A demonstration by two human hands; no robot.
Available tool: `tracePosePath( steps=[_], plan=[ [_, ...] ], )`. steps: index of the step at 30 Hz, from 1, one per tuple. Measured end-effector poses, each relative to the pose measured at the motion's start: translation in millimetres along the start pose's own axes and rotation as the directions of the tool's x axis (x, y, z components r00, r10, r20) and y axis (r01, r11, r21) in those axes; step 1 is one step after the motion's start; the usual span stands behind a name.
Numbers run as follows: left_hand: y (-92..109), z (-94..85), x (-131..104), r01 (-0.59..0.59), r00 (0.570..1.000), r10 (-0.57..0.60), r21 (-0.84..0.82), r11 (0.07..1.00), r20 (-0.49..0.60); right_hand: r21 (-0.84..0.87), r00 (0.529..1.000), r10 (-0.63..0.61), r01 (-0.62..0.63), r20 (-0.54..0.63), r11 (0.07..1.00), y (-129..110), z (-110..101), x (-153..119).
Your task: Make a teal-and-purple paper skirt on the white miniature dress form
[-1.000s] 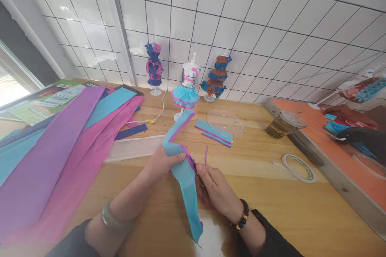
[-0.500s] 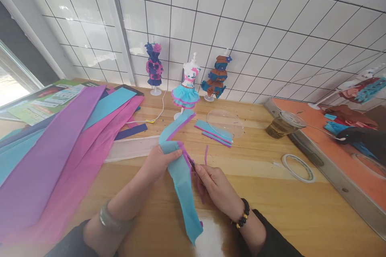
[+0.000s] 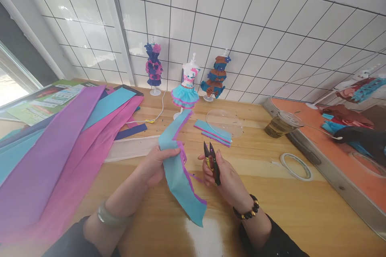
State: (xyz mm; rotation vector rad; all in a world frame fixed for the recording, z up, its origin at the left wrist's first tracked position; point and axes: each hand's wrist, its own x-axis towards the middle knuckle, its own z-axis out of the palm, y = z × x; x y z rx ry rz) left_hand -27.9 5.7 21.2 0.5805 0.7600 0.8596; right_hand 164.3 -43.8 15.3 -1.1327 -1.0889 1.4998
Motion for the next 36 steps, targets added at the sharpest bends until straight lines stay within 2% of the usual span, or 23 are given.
tracePosePath(
  steps=[2, 4, 8, 10, 15, 20, 24, 27, 29, 32, 36],
  plan=[
    [-4.1, 3.7, -1.6, 0.046, 0.997, -0.048, 0.030, 0.998, 0.053, -0.018, 0.999, 0.037, -0.037, -0.004, 0.999, 1.6, 1.7, 1.2],
    [-8.1, 7.7, -2.7, 0.070, 0.993, -0.076, 0.060, 0.996, 0.094, -0.116, 0.998, 0.061, -0.059, 0.009, 0.991, 1.0, 4.4, 1.7],
    [-14.2, 11.4, -3.0, 0.061, 0.986, -0.075, 0.100, 0.993, 0.150, -0.259, 0.994, 0.010, 0.018, 0.106, 0.966, -4.1, 9.1, 1.4],
    [-16.2, 10.3, -2.7, 0.044, 0.983, -0.063, 0.114, 0.992, 0.171, -0.292, 0.993, 0.005, 0.031, 0.119, 0.956, -5.6, 9.1, 1.4],
    [-19.7, 7.7, -2.7, 0.071, 0.983, -0.088, 0.110, 0.991, 0.163, -0.372, 0.998, -0.056, 0.053, 0.003, 0.927, -2.8, 6.5, 1.9],
    [-18.9, 9.9, -4.4, 0.080, 0.971, -0.108, 0.138, 0.987, 0.215, -0.426, 0.991, -0.102, 0.057, -0.083, 0.903, 0.6, 4.7, 3.0],
    [-18.3, 8.7, -3.9, 0.065, 0.982, -0.091, 0.152, 0.986, 0.168, -0.416, 0.974, -0.071, -0.026, -0.217, 0.909, 1.4, -0.3, 3.9],
    [-19.1, 7.1, -1.3, 0.029, 0.991, -0.052, 0.175, 0.984, 0.126, -0.362, 0.963, -0.099, 0.001, -0.252, 0.932, 0.8, -1.8, 3.4],
    [-19.8, 6.5, 0.9, -0.014, 0.995, -0.007, 0.219, 0.976, 0.095, -0.330, 0.977, -0.092, 0.023, -0.194, 0.944, 0.0, -0.1, 2.1],
    [-20.7, 7.0, 3.5, -0.068, 0.997, 0.052, 0.286, 0.956, 0.063, -0.262, 1.000, -0.021, 0.018, -0.007, 0.965, -1.7, 5.1, -0.8],
    [-20.3, 9.5, 5.0, -0.102, 0.995, 0.098, 0.298, 0.949, 0.030, -0.205, 0.987, 0.024, 0.009, 0.159, 0.979, -2.3, 11.5, -4.6]
  ],
)
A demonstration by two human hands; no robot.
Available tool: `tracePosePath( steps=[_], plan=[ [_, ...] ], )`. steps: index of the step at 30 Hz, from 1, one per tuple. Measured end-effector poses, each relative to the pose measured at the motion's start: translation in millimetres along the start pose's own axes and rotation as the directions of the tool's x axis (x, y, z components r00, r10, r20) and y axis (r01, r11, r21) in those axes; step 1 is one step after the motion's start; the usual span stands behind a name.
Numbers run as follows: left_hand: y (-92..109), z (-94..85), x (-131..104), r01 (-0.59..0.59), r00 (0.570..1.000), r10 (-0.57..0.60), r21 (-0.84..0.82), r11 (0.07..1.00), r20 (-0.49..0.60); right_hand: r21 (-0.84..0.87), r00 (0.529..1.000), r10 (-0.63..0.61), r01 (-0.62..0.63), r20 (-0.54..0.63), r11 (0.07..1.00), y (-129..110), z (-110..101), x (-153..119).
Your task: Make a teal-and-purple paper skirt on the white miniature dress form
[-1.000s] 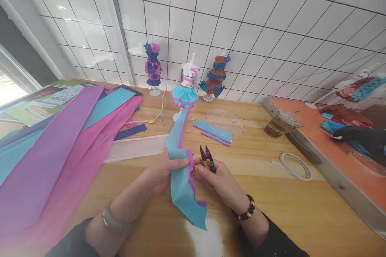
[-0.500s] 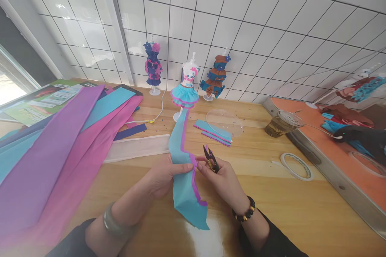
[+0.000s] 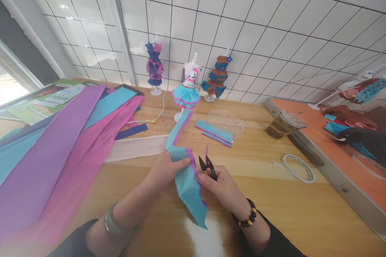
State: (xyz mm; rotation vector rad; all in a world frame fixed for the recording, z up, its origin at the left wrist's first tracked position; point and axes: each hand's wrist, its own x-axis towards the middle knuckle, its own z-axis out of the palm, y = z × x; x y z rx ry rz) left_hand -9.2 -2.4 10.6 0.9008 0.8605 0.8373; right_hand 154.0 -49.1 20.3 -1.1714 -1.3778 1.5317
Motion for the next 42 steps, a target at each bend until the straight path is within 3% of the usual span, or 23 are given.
tracePosePath(
  steps=[5, 12, 15, 18, 22, 27, 30, 36, 42],
  plan=[
    [5.3, -0.5, -1.1, -0.011, 0.996, 0.003, -0.094, 0.995, -0.088, 0.071, 0.985, 0.054, -0.067, 0.166, 0.995, 2.8, 1.4, -2.4],
    [15.5, -7.6, -1.8, -0.078, 0.991, 0.048, -0.246, 0.966, -0.125, 0.078, 0.967, -0.010, -0.010, 0.253, 0.997, -0.7, 0.8, -7.3],
    [16.3, -9.6, -2.3, -0.077, 0.991, 0.044, -0.269, 0.960, -0.128, -0.015, 0.932, 0.065, -0.064, 0.358, 0.998, -1.2, -2.1, -8.1],
    [14.9, -9.3, -2.6, 0.005, 0.994, -0.035, -0.268, 0.963, -0.106, -0.142, 0.888, 0.169, -0.119, 0.427, 0.983, 1.1, -8.9, -7.0],
    [11.0, -6.3, -2.5, 0.120, 0.992, -0.128, -0.213, 0.970, -0.022, -0.106, 0.952, 0.078, -0.049, 0.294, 0.993, 4.3, -15.8, -2.8],
    [1.4, -2.9, -4.7, 0.155, 0.984, -0.144, -0.101, 0.983, 0.106, -0.054, 0.979, 0.128, -0.120, 0.160, 0.991, 7.4, -12.6, 2.1],
    [-3.8, -2.9, -5.5, 0.121, 0.974, -0.112, -0.037, 0.992, 0.195, -0.057, 0.982, 0.128, -0.121, 0.139, 0.991, 9.4, -10.1, 3.2],
    [-7.2, -5.1, -3.5, 0.089, 0.981, -0.079, -0.050, 0.995, 0.177, 0.094, 0.967, 0.234, -0.243, 0.097, 0.965, 10.6, -7.2, 3.7],
    [-2.4, -1.2, -8.3, 0.086, 0.974, -0.079, -0.024, 0.996, 0.211, 0.119, 0.969, 0.213, -0.228, 0.125, 0.966, 10.3, -4.5, 4.0]
  ],
)
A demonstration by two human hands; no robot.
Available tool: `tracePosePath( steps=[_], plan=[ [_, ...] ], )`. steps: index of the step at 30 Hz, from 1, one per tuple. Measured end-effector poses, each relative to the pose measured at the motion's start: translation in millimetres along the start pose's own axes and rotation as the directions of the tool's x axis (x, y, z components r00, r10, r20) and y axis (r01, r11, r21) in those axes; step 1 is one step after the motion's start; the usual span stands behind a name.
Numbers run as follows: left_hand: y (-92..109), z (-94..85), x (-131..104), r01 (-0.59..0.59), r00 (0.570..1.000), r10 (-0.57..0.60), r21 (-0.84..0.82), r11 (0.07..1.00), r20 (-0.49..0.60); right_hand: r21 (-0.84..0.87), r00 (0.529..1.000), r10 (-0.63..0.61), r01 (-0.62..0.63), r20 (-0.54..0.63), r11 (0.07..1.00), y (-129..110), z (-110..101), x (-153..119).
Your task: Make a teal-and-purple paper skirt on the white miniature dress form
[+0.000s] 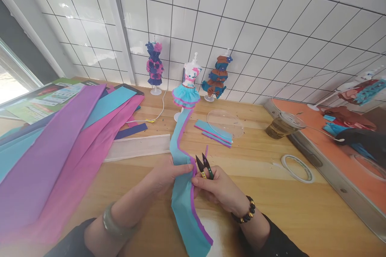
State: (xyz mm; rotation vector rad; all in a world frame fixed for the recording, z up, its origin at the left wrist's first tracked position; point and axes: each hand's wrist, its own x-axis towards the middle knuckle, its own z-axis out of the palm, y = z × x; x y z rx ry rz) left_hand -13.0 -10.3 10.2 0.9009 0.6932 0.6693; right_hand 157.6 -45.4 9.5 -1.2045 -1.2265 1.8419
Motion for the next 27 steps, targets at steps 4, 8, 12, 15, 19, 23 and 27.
tracePosePath(
  steps=[4, 8, 12, 15, 19, 23, 27],
  plan=[
    [3.3, 5.1, -1.6, 0.077, 0.995, -0.080, -0.054, 0.996, -0.066, 0.041, 1.000, 0.001, -0.003, 0.029, 0.999, -1.9, 1.3, -3.0],
    [4.7, 6.7, -1.2, 0.207, 0.975, -0.210, -0.053, 0.977, -0.072, -0.002, 0.994, -0.006, 0.006, 0.107, 1.000, -2.9, 1.8, -7.2],
    [7.8, 5.0, -2.1, 0.235, 0.969, -0.230, 0.053, 0.971, -0.092, -0.050, 0.980, -0.001, 0.011, 0.199, 0.999, -2.8, 0.6, -10.1],
    [10.7, 1.4, -2.8, 0.231, 0.969, -0.203, 0.231, 0.945, -0.139, -0.095, 0.978, -0.043, 0.063, 0.204, 0.994, -5.2, 1.7, -11.1],
    [8.9, -6.3, -2.2, 0.200, 0.976, -0.145, 0.396, 0.896, -0.165, -0.142, 0.973, -0.068, 0.101, 0.219, 0.985, -9.4, 4.2, -12.7],
    [3.2, -11.4, -1.7, 0.101, 0.983, -0.031, 0.384, 0.918, -0.182, -0.169, 0.973, -0.036, 0.076, 0.228, 0.983, -10.5, 4.6, -14.8],
    [3.4, -10.3, -0.2, 0.021, 0.987, 0.045, 0.399, 0.917, -0.155, -0.173, 0.973, -0.029, 0.070, 0.230, 0.982, -9.2, 4.1, -14.7]
  ],
)
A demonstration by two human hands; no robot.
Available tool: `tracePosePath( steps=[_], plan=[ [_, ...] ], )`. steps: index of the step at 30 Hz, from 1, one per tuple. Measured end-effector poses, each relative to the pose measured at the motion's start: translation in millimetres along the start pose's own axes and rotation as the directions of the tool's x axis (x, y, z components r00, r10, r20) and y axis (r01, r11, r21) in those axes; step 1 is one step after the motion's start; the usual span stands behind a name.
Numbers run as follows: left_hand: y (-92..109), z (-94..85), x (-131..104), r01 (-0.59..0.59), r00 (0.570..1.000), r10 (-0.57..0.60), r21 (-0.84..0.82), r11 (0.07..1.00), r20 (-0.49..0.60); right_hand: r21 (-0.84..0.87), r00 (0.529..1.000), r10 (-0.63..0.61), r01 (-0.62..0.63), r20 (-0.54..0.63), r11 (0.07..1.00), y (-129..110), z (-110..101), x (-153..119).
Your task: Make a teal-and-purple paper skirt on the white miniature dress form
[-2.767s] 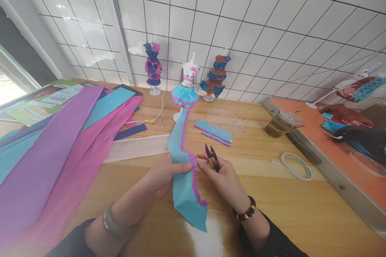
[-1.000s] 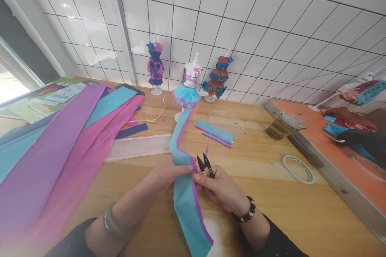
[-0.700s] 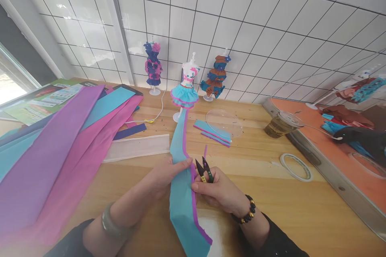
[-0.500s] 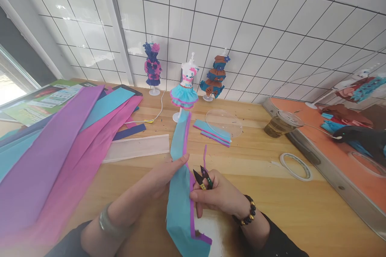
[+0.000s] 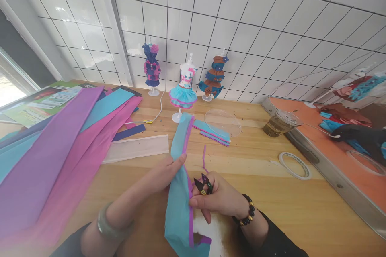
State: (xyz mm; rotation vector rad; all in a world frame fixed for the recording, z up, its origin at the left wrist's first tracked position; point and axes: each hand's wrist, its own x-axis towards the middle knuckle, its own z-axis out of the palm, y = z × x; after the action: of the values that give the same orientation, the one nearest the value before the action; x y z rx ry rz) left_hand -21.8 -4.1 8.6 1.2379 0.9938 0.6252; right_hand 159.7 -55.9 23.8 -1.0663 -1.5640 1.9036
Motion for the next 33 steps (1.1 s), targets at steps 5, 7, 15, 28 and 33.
tracePosePath(
  steps=[5, 7, 15, 28, 33],
  plan=[
    [7.9, 2.0, 2.7, 0.085, 0.989, -0.062, -0.173, 0.981, 0.137, -0.033, 1.000, -0.012, 0.012, 0.004, 0.999, -0.4, 0.2, 0.6],
    [10.8, 2.0, 2.2, 0.125, 0.984, -0.079, -0.299, 0.946, 0.160, -0.055, 1.000, -0.008, 0.009, 0.003, 0.998, -0.3, 0.4, 0.9],
    [16.9, 0.1, -1.1, 0.039, 0.998, -0.005, -0.512, 0.858, 0.067, -0.140, 0.987, -0.024, 0.002, -0.159, 0.990, 6.3, -1.9, 6.8],
    [23.0, -8.1, 1.1, -0.021, 0.986, -0.082, -0.589, 0.808, -0.146, -0.119, 0.796, -0.094, 0.027, -0.598, 0.993, 7.0, -8.4, 11.8],
    [20.3, -4.3, -0.1, 0.003, 0.993, -0.073, -0.603, 0.797, -0.091, -0.001, 0.880, -0.143, 0.160, -0.453, 0.987, 4.8, -2.7, 14.9]
  ],
)
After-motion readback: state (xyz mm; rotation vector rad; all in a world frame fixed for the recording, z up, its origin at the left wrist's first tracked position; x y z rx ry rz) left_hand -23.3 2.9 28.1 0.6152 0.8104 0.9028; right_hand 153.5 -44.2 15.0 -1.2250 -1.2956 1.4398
